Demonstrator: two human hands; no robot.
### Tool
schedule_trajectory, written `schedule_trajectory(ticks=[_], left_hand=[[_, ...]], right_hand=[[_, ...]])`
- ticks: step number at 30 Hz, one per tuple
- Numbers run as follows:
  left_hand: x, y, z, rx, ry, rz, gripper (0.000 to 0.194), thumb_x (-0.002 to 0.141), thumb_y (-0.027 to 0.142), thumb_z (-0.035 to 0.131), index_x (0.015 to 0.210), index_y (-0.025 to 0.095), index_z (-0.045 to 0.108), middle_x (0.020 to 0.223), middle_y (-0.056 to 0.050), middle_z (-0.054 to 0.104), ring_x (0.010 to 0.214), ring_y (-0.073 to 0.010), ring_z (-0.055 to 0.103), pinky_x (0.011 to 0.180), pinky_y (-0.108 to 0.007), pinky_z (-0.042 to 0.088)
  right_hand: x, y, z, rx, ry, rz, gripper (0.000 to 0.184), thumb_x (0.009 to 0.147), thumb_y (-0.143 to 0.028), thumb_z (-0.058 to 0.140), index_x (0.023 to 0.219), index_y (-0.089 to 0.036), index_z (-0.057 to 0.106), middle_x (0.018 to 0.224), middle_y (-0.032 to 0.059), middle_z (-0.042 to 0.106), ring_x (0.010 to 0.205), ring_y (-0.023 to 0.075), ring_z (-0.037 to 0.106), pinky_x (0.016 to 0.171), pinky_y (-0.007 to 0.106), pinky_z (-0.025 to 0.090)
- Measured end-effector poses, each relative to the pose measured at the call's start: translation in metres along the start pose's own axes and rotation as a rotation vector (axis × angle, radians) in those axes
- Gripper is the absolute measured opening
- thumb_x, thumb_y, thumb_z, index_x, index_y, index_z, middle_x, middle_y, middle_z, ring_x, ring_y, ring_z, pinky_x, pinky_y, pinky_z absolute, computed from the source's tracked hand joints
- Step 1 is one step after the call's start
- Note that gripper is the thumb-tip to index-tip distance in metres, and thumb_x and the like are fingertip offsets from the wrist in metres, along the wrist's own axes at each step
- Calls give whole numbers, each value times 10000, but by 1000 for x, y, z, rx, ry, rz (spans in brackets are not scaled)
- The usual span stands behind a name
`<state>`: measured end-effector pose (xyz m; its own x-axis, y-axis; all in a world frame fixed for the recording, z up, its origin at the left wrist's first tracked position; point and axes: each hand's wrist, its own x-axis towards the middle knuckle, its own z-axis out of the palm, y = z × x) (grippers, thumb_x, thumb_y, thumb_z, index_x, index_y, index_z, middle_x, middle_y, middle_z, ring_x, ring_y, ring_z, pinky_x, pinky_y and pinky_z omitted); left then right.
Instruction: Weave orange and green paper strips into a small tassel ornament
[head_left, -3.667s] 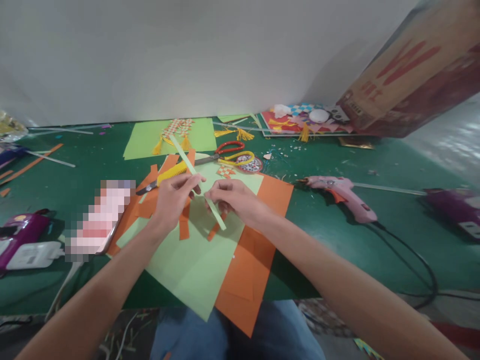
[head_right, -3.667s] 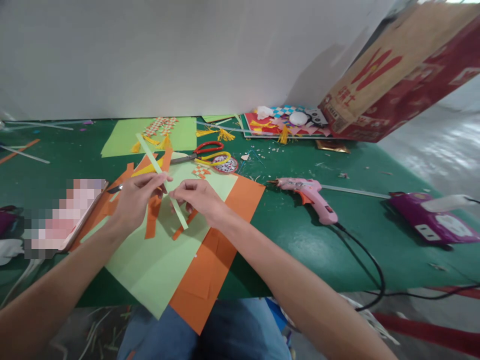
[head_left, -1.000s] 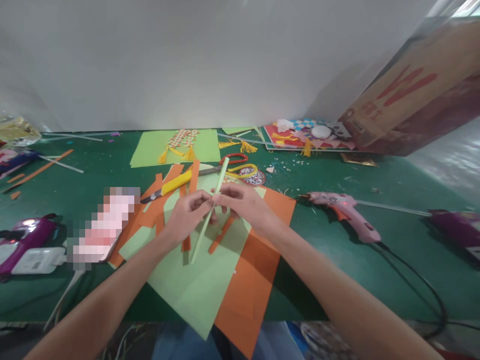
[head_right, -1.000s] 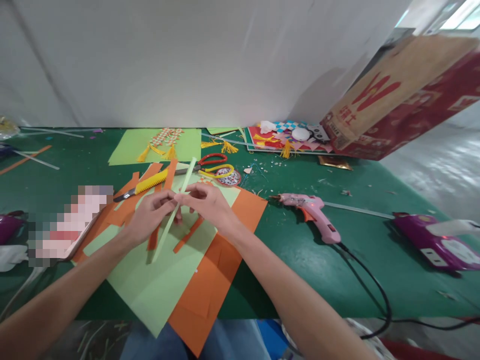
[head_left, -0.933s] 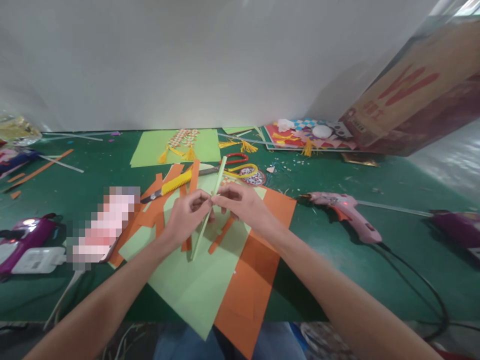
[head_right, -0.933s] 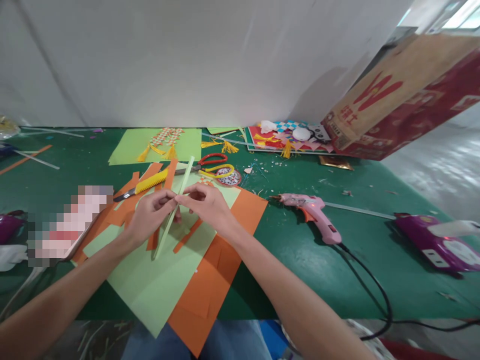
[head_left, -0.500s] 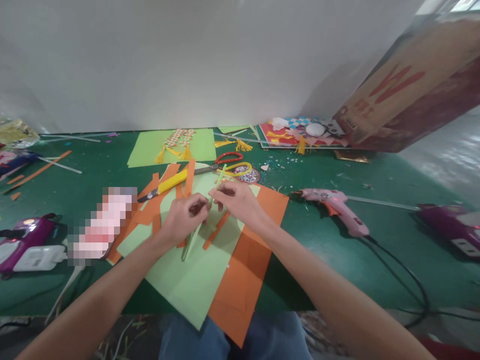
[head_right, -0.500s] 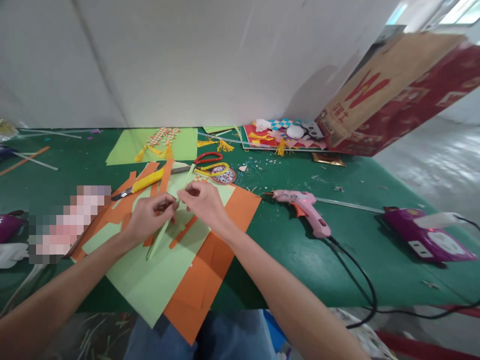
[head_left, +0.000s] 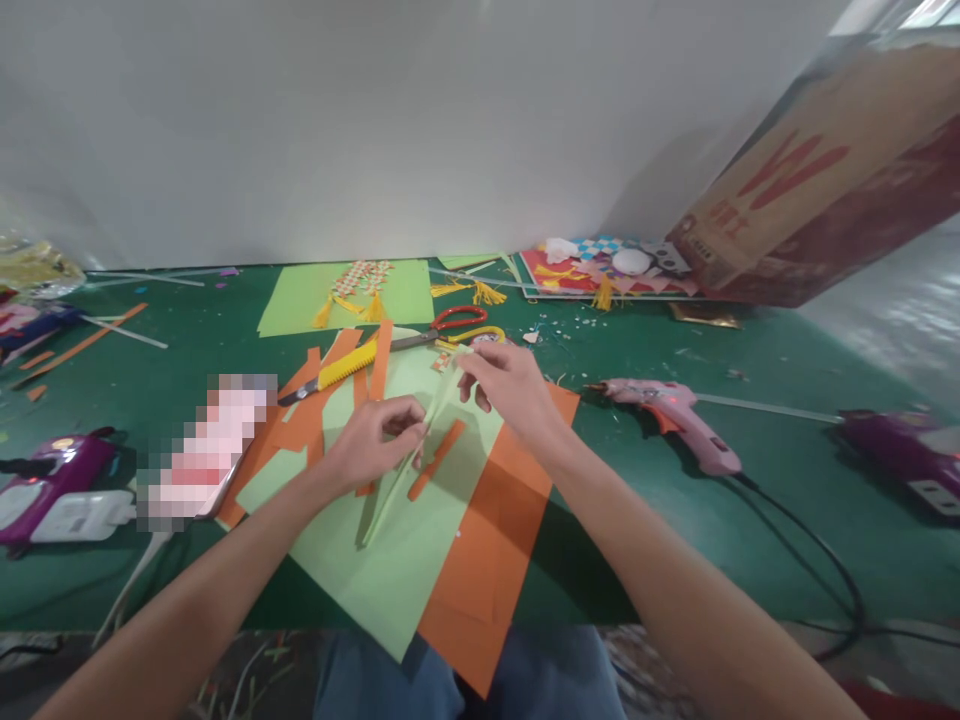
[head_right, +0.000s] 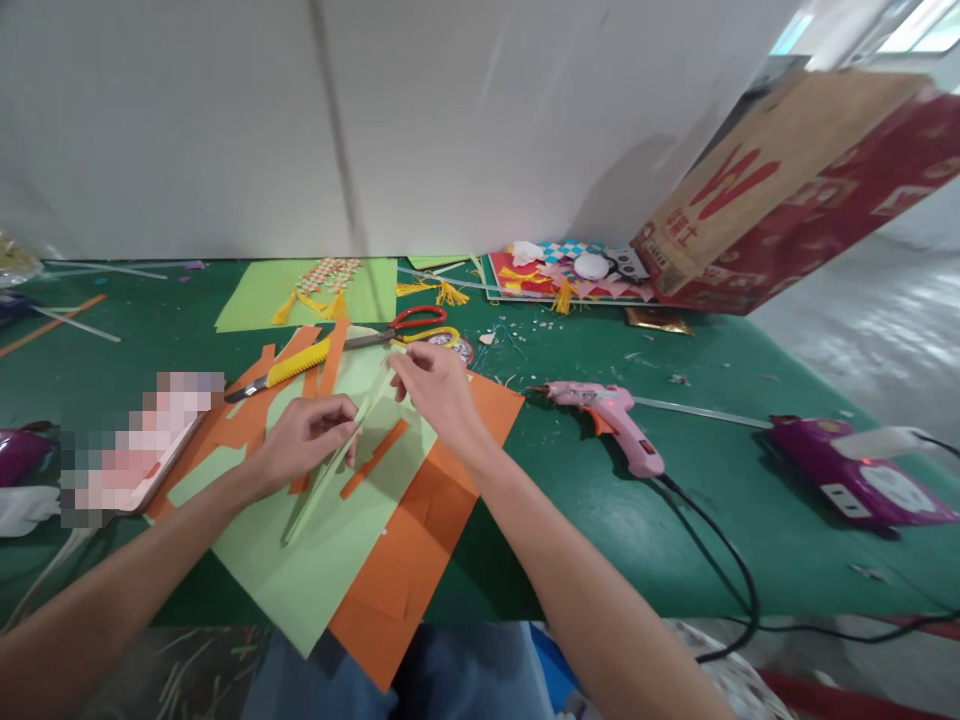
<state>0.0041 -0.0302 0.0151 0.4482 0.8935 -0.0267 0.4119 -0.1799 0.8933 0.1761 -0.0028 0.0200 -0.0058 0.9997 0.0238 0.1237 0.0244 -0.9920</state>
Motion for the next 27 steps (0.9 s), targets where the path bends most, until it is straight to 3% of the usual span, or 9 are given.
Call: schedule_trajectory(ticks=[6, 11, 14, 27], left_hand=[[1, -1, 1, 44, 96, -9, 259, 852, 359, 501, 660, 188, 526, 545, 27, 613, 481, -105, 507, 475, -220, 344], [2, 0, 1, -212, 73, 5, 322, 882, 437, 468, 707, 179, 552, 622, 4, 629, 543, -128, 593, 550, -241, 444], [2, 1, 1, -315, 49, 17, 340, 888, 439, 464, 696, 170, 543, 647, -8, 627, 515, -119, 592, 545, -246, 464], [0, -4, 3, -302, -59, -22, 265, 924, 315, 400, 785, 162, 566, 615, -8, 620, 577, -139, 617, 622, -261, 485]], right_hand=[[-11, 1, 11, -88, -213, -33, 301, 746, -263, 549, 475, -193, 440, 442, -40, 470, 404, 73, 416, 439, 245, 295], [-11, 3, 6, 256, -432, 89, 242, 754, -376, 612, 614, -182, 570, 596, -16, 584, 493, 79, 508, 448, 225, 342], [-8, 5, 2, 371, -498, 154, 243, 739, -404, 655, 682, -170, 622, 687, 10, 640, 543, 79, 560, 460, 213, 358], [-13, 8, 11, 339, -359, 129, 265, 656, -344, 723, 549, -168, 557, 484, -46, 517, 421, 52, 447, 436, 219, 287]])
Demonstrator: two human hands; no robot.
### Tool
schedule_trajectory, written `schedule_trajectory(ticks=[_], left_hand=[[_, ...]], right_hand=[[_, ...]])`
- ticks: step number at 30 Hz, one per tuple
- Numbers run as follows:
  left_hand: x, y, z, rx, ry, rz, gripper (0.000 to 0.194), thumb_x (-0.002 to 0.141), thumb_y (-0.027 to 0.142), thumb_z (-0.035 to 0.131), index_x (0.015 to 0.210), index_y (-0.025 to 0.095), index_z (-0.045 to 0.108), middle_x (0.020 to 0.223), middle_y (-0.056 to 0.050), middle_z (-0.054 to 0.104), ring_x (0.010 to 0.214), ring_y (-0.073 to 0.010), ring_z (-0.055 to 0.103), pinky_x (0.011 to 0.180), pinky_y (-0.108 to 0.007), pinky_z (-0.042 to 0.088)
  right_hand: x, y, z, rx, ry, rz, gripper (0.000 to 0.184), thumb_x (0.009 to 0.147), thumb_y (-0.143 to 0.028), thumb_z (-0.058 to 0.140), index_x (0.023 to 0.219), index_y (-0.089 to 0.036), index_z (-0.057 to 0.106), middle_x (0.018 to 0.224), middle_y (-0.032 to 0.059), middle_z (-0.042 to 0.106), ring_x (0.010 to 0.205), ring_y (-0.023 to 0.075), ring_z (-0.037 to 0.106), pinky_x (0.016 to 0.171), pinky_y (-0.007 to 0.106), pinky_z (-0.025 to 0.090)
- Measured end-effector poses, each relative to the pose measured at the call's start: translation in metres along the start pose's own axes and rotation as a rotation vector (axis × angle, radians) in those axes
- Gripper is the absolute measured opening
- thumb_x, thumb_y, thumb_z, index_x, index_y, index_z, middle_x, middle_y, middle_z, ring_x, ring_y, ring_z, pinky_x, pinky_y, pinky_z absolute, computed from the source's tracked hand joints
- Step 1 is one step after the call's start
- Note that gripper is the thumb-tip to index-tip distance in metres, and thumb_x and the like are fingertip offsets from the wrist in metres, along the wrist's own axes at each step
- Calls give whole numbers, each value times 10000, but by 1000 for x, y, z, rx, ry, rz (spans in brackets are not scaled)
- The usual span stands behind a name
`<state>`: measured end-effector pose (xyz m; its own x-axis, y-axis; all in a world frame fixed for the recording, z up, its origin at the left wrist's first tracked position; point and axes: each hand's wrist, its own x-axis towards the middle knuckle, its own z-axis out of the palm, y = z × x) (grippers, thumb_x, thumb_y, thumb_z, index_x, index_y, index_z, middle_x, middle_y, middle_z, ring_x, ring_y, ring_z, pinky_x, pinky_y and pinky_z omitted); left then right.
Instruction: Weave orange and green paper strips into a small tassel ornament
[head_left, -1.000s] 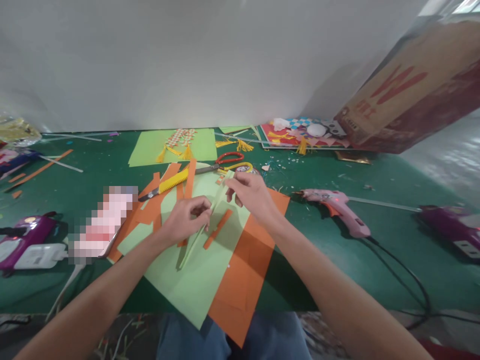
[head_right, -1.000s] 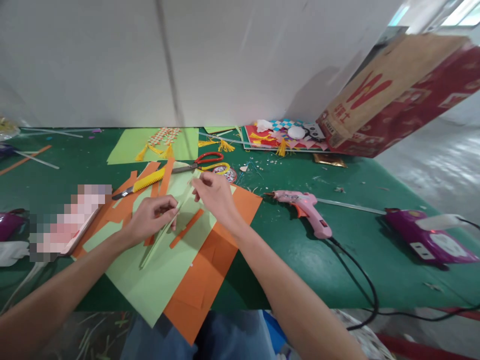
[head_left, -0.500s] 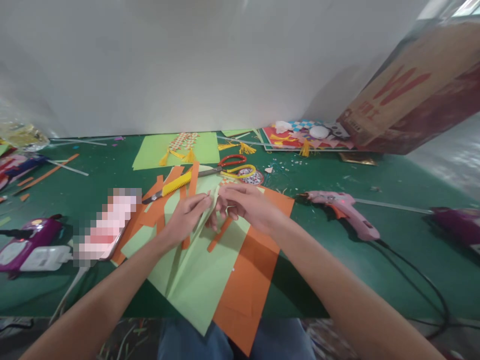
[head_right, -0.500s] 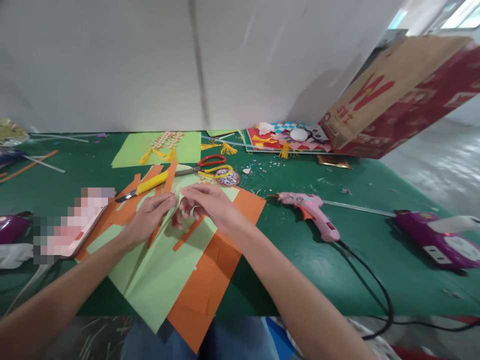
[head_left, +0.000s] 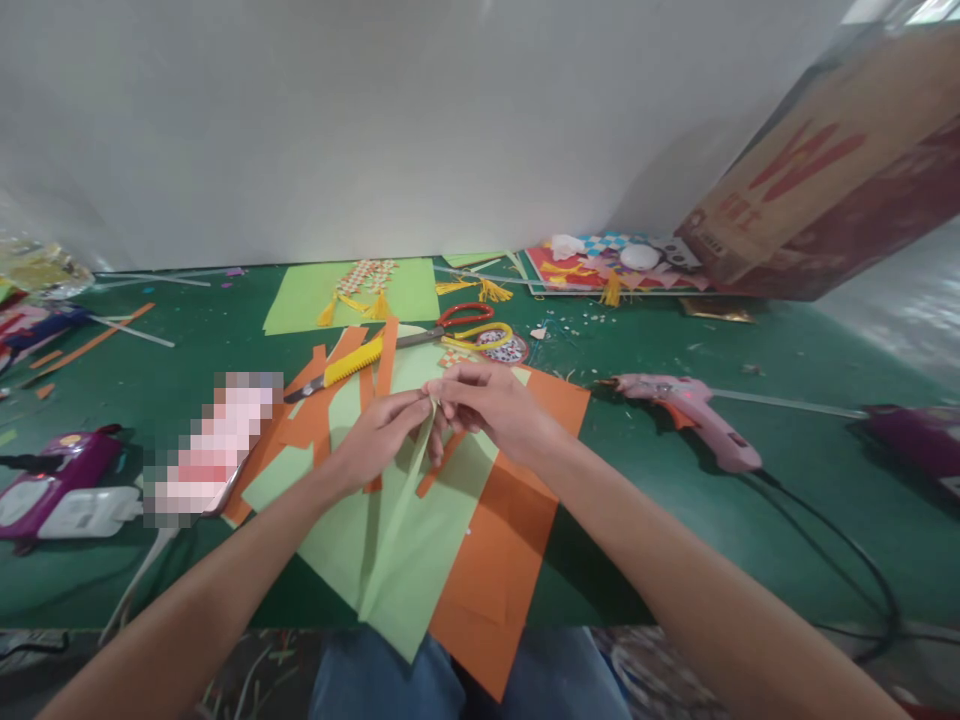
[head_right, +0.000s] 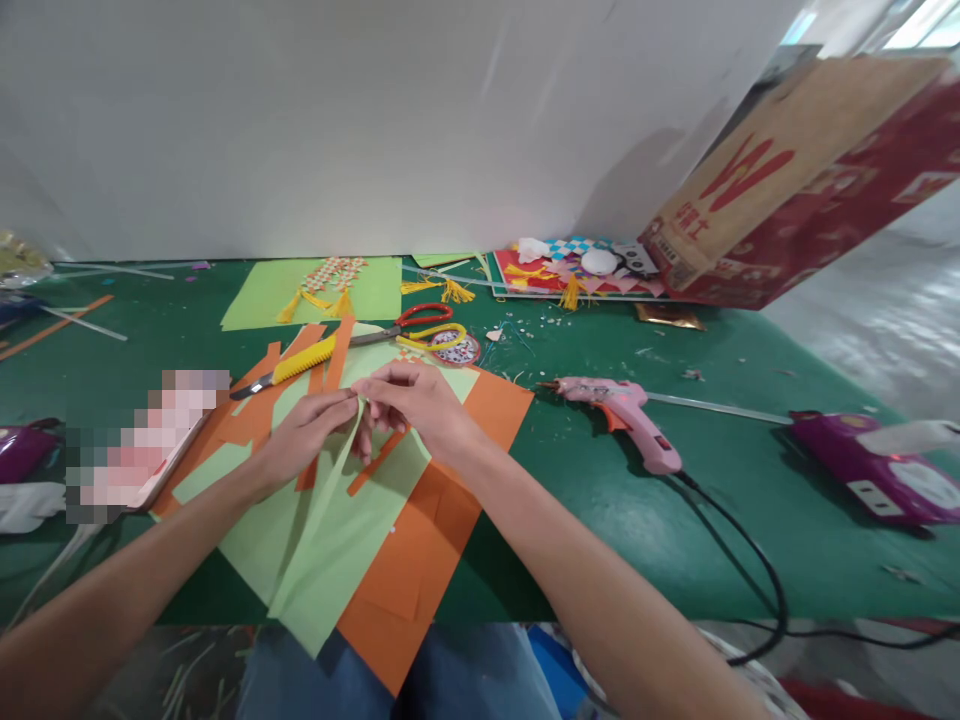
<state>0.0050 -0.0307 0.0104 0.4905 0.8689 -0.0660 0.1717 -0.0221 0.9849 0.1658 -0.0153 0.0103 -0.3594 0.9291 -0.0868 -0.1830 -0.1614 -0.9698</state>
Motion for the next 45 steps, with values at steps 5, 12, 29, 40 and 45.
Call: schedule_trajectory(ticks=[5, 12, 29, 40, 45], left_hand=[[-1, 1, 0, 15, -38, 12, 338, 928, 315, 352, 809, 139, 615, 623, -30, 647, 588, -148, 626, 615, -265, 481], [-2, 5, 3, 157, 22, -29, 282, 861, 380, 506, 718, 152, 592, 622, -19, 660, 593, -153, 630, 612, -267, 480], [1, 0, 3, 234, 56, 5, 329, 899, 303, 424, 633, 179, 572, 619, 3, 668, 612, -137, 609, 699, -265, 449], [0, 4, 3, 122, 30, -58, 336, 900, 237, 384, 608, 177, 538, 533, 16, 606, 523, -122, 592, 607, -247, 455], [0, 5, 4, 128, 16, -80, 334, 907, 239, 370, 623, 179, 535, 507, 19, 603, 509, -125, 581, 614, -251, 458]], right_hand=[[-1, -1, 2, 6, 53, -13, 303, 636, -310, 728, 494, -176, 497, 434, -62, 461, 404, 47, 397, 435, 227, 259], [0, 6, 4, 5, 77, -21, 332, 668, -350, 724, 537, -182, 469, 430, -80, 412, 394, 36, 328, 416, 225, 218], [-3, 10, 14, 40, 161, -45, 305, 747, -350, 674, 588, -200, 461, 402, -90, 409, 371, 56, 359, 418, 236, 245], [-3, 12, 16, 3, 222, -120, 375, 708, -386, 719, 557, -196, 434, 397, -101, 353, 395, 49, 303, 443, 231, 230], [-1, 13, 14, 34, 237, -148, 307, 732, -354, 695, 593, -195, 472, 422, -102, 360, 400, 50, 322, 437, 231, 227]])
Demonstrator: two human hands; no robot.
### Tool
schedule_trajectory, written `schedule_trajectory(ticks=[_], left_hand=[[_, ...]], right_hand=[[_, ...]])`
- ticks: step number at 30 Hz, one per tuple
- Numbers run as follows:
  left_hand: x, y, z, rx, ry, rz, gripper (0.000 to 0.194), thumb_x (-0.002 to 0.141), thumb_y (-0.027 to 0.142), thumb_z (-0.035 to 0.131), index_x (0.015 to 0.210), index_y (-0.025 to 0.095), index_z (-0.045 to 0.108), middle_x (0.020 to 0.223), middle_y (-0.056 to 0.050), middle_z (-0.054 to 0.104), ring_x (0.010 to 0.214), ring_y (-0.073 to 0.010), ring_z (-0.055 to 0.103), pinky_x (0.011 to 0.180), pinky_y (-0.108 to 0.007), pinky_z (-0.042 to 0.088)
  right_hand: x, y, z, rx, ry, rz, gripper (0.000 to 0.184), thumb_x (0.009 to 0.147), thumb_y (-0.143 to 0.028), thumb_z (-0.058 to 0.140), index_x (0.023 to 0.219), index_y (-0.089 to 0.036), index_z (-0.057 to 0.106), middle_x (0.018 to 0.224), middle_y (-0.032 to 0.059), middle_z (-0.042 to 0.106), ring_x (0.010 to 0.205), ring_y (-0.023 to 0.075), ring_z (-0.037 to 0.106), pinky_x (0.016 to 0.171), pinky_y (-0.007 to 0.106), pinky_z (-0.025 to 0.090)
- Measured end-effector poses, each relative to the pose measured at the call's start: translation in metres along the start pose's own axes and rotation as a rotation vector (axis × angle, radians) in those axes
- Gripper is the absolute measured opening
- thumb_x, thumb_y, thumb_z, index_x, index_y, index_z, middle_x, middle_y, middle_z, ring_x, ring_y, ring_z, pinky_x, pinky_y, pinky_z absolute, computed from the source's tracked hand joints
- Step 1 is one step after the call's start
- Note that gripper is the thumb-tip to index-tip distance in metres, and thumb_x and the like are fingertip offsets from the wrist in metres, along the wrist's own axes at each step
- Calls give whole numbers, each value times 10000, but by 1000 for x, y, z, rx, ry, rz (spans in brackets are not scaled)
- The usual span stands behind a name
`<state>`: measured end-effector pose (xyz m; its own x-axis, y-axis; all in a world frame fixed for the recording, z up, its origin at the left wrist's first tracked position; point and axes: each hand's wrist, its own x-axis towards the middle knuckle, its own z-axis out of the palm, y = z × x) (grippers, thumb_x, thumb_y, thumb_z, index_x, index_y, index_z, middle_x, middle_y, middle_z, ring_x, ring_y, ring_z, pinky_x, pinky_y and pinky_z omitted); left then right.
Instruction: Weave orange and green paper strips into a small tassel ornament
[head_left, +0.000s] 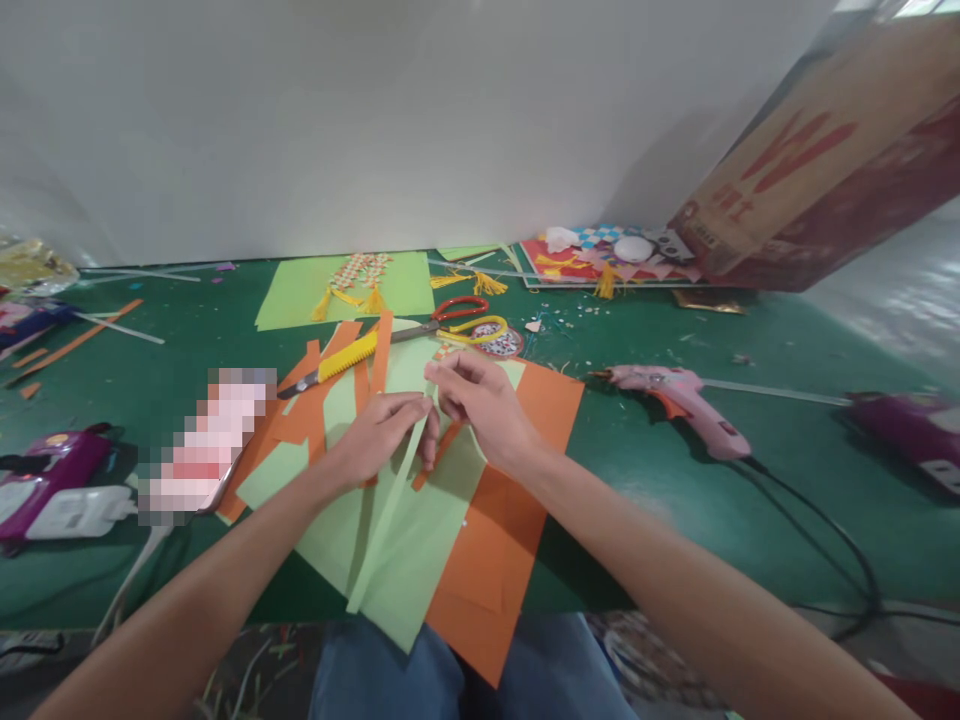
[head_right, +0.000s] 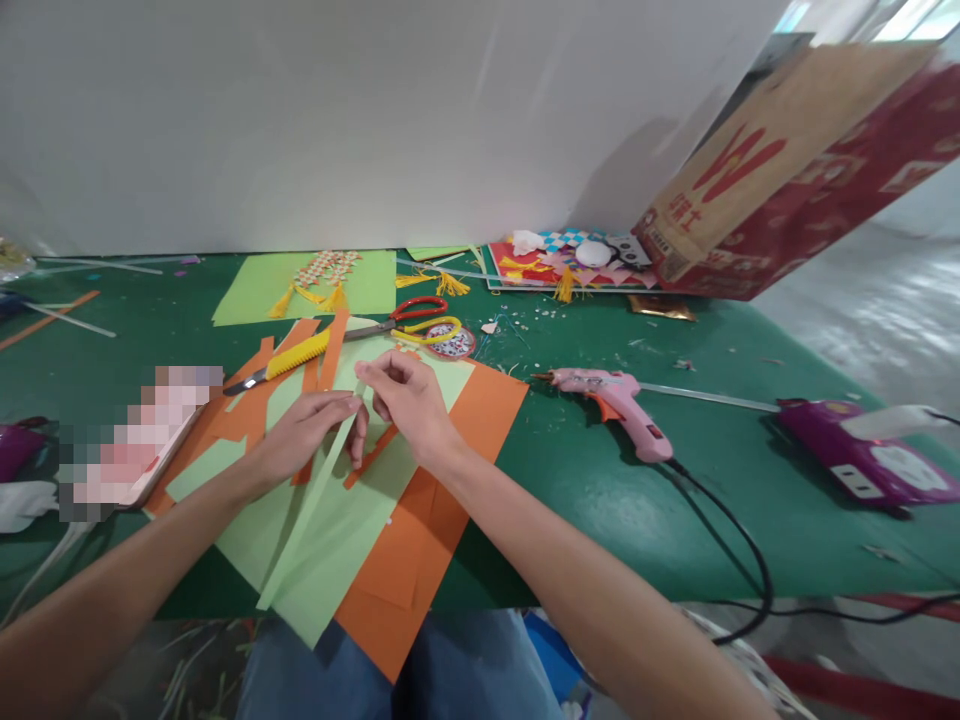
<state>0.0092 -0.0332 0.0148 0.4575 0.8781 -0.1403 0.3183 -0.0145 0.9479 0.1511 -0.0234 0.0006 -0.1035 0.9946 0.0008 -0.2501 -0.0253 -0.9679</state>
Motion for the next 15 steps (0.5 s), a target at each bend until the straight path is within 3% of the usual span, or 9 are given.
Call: schedule_trajectory(ticks=[4, 9, 15], left_hand=[[0, 1, 0, 59, 8, 22, 364, 905, 213, 344, 596, 182, 533, 512, 19, 608, 561, -123, 586, 686, -248, 456], [-1, 1, 0, 64, -8, 38, 335, 887, 210, 368, 597, 180, 533, 539, 10, 612, 569, -120, 574, 636, -236, 460], [-1, 2, 1, 34, 7, 42, 321, 896, 226, 366, 621, 178, 525, 528, 2, 601, 548, -122, 572, 605, -237, 465]], right_hand=[[0, 0, 0, 38, 21, -35, 329, 750, -309, 667, 560, -199, 421, 434, -99, 351, 397, 47, 324, 427, 231, 224], [5, -2, -5, 44, 88, -83, 325, 771, -318, 643, 567, -204, 417, 424, -98, 344, 389, 46, 315, 420, 231, 231], [7, -9, -9, 32, 103, 4, 324, 729, -403, 693, 629, -210, 453, 463, -102, 351, 394, 48, 363, 408, 226, 230]])
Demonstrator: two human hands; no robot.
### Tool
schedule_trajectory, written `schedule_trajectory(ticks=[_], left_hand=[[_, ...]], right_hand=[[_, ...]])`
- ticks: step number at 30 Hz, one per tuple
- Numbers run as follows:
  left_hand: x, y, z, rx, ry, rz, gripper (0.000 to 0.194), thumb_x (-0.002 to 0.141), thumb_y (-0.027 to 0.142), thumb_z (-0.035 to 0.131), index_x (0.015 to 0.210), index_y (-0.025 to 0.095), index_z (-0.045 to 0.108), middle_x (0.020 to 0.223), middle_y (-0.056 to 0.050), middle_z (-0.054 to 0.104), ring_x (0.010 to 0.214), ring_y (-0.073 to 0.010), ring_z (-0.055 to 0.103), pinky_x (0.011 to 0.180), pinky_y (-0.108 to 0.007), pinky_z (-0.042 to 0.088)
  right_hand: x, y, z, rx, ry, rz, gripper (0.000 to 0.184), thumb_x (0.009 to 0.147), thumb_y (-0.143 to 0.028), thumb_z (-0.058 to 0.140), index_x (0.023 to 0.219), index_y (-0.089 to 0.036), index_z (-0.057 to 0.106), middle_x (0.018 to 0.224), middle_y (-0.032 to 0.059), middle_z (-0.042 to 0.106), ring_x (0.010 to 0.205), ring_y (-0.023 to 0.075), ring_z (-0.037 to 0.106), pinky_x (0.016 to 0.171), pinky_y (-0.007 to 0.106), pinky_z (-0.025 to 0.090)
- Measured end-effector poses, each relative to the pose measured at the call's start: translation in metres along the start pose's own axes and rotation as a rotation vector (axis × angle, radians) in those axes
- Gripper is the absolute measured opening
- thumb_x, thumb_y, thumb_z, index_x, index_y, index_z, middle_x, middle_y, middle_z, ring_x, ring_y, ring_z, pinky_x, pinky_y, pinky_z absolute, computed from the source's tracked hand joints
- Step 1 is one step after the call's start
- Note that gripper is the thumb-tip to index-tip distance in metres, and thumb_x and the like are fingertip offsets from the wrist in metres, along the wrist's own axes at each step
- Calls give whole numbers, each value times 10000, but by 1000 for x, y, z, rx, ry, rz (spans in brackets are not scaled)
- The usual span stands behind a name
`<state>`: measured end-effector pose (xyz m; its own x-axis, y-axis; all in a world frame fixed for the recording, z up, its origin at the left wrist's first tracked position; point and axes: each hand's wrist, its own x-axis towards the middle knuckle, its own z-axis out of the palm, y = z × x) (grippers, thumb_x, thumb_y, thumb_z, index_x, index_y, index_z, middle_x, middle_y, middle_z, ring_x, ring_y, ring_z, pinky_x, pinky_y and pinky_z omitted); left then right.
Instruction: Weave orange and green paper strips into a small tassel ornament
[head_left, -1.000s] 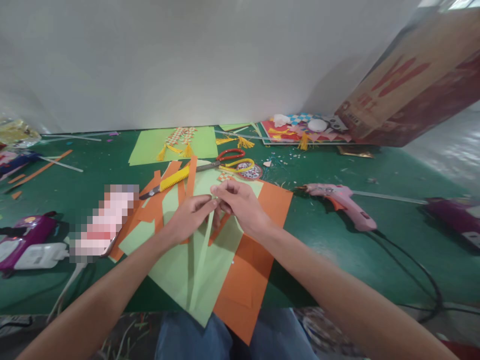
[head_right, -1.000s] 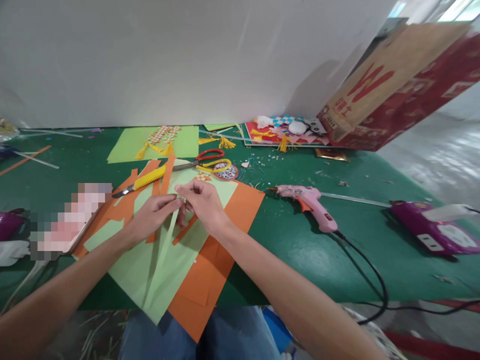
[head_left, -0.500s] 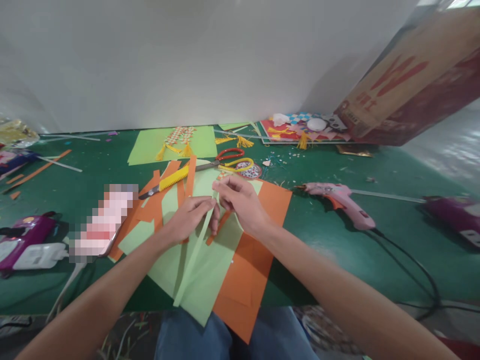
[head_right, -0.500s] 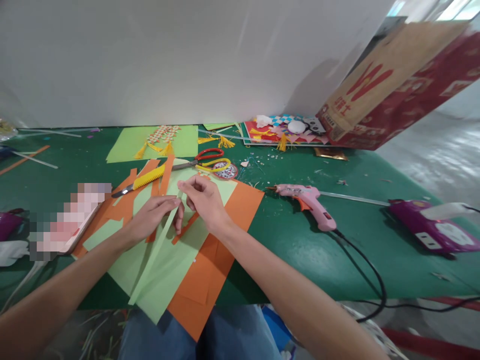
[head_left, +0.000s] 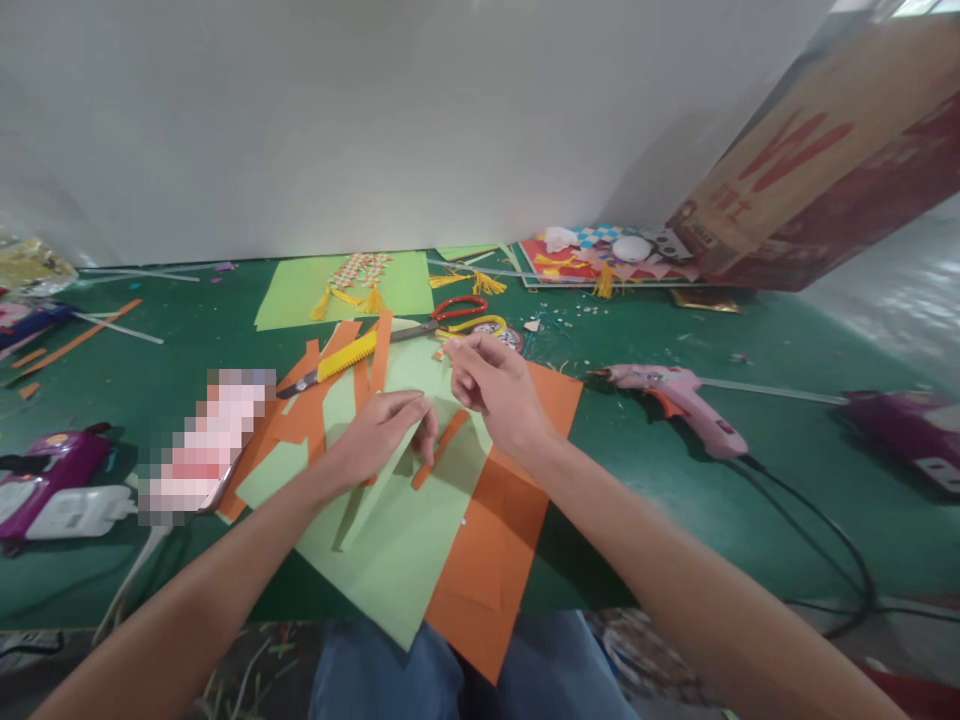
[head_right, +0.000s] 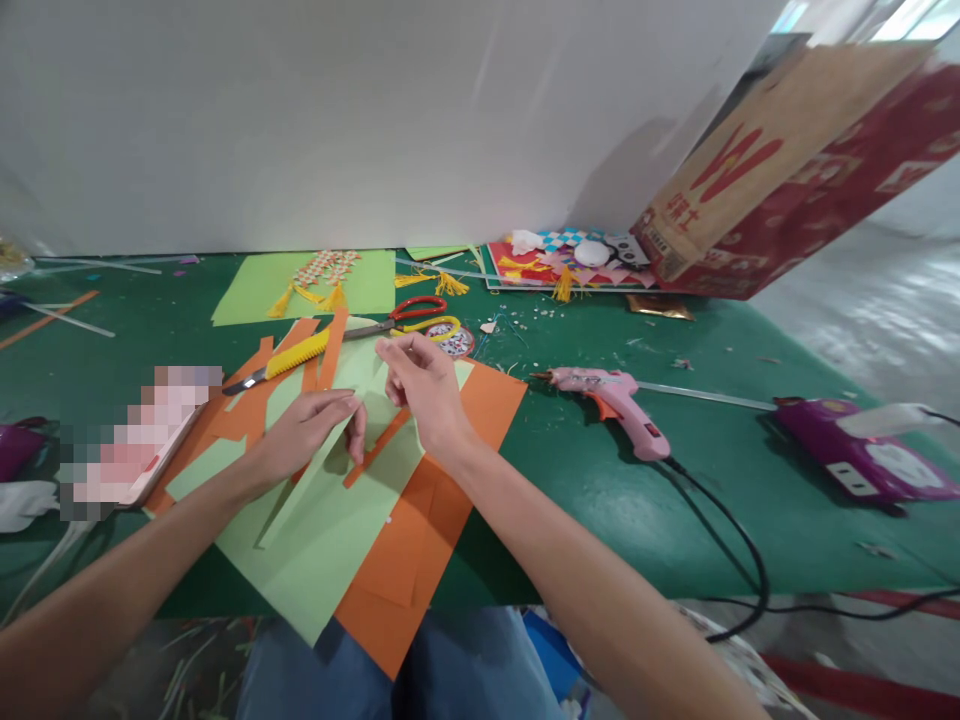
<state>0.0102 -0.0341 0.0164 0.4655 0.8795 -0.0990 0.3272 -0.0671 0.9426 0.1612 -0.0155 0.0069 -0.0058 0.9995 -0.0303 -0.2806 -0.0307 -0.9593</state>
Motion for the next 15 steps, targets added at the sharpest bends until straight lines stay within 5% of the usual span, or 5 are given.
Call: schedule_trajectory(ticks=[5, 12, 15], left_hand=[[1, 1, 0, -5, 48, -8, 329, 894, 216, 350, 608, 182, 510, 508, 0, 606, 543, -122, 552, 621, -240, 467], [0, 0, 0, -22, -2, -16, 311, 906, 236, 364, 644, 177, 521, 526, 9, 604, 555, -118, 571, 612, -229, 459], [0, 1, 1, -32, 17, -13, 314, 906, 236, 361, 639, 178, 517, 518, 9, 599, 536, -117, 563, 603, -235, 458]], right_hand=[[-3, -2, 2, -139, -198, 94, 467, 656, -455, 758, 515, -191, 399, 434, -77, 409, 402, 47, 388, 429, 226, 262], [2, -2, -4, -116, -84, 27, 489, 681, -453, 740, 486, -195, 373, 419, -76, 395, 399, 47, 385, 427, 230, 253], [2, -5, -4, -149, -134, 74, 456, 672, -474, 737, 509, -191, 418, 445, -67, 440, 406, 54, 419, 424, 230, 272]])
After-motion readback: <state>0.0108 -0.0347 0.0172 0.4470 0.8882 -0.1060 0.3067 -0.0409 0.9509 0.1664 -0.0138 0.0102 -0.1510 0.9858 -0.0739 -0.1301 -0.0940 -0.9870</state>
